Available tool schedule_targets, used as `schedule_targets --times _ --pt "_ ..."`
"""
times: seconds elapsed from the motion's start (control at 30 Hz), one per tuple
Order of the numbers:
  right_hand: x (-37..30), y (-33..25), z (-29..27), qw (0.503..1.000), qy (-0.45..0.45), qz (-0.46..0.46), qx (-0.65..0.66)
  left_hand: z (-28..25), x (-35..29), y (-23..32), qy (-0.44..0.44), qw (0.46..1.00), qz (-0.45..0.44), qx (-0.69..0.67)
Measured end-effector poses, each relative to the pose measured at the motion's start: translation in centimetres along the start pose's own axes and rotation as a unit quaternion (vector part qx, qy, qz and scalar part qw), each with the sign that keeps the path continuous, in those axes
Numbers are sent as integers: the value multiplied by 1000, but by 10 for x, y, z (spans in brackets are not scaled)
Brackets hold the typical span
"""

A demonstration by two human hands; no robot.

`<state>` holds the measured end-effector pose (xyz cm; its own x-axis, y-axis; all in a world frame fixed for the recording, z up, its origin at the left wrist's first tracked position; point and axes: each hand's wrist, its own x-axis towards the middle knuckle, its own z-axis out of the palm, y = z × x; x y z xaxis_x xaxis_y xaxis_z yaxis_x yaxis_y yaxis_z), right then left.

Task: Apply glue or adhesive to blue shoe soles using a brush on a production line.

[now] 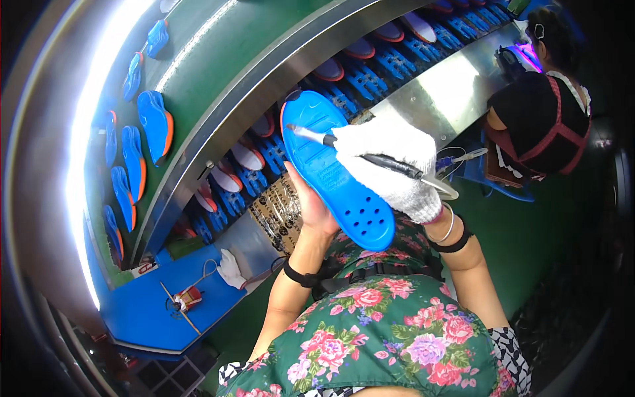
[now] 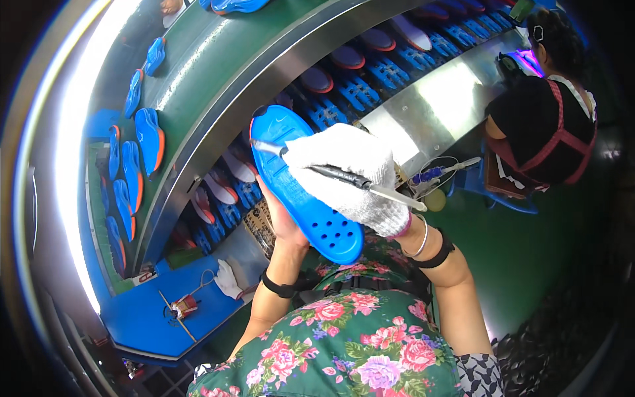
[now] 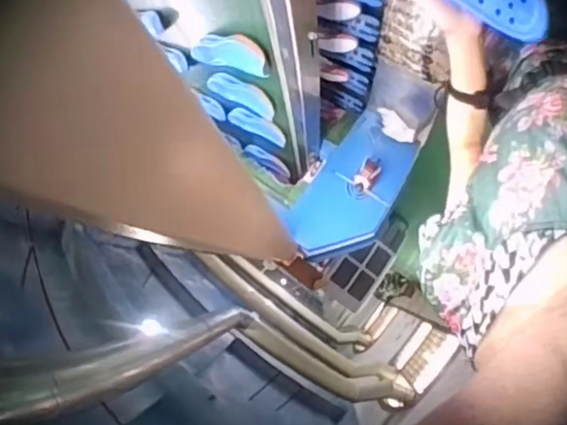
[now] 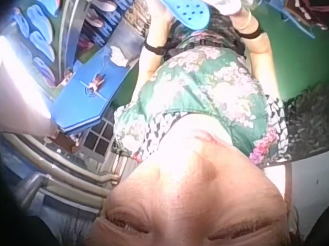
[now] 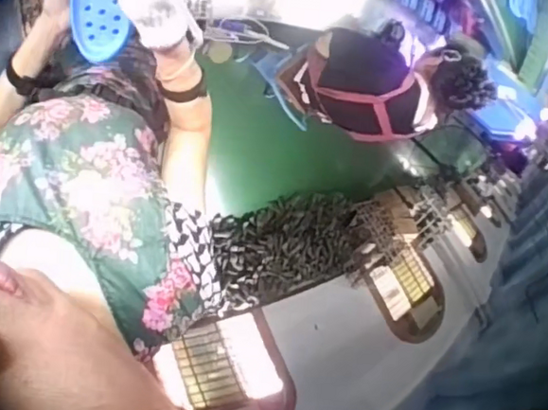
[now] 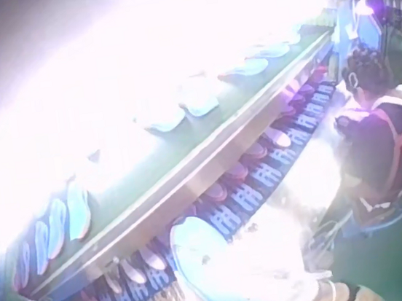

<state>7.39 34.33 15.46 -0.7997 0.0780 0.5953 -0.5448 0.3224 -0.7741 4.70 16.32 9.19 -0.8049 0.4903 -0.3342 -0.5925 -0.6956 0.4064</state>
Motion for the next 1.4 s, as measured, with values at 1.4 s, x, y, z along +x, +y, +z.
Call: schedule_targets --times 1.4 --pt "-29 12 17 993 6 -114 -25 -39 0 2 70 960 13 270"
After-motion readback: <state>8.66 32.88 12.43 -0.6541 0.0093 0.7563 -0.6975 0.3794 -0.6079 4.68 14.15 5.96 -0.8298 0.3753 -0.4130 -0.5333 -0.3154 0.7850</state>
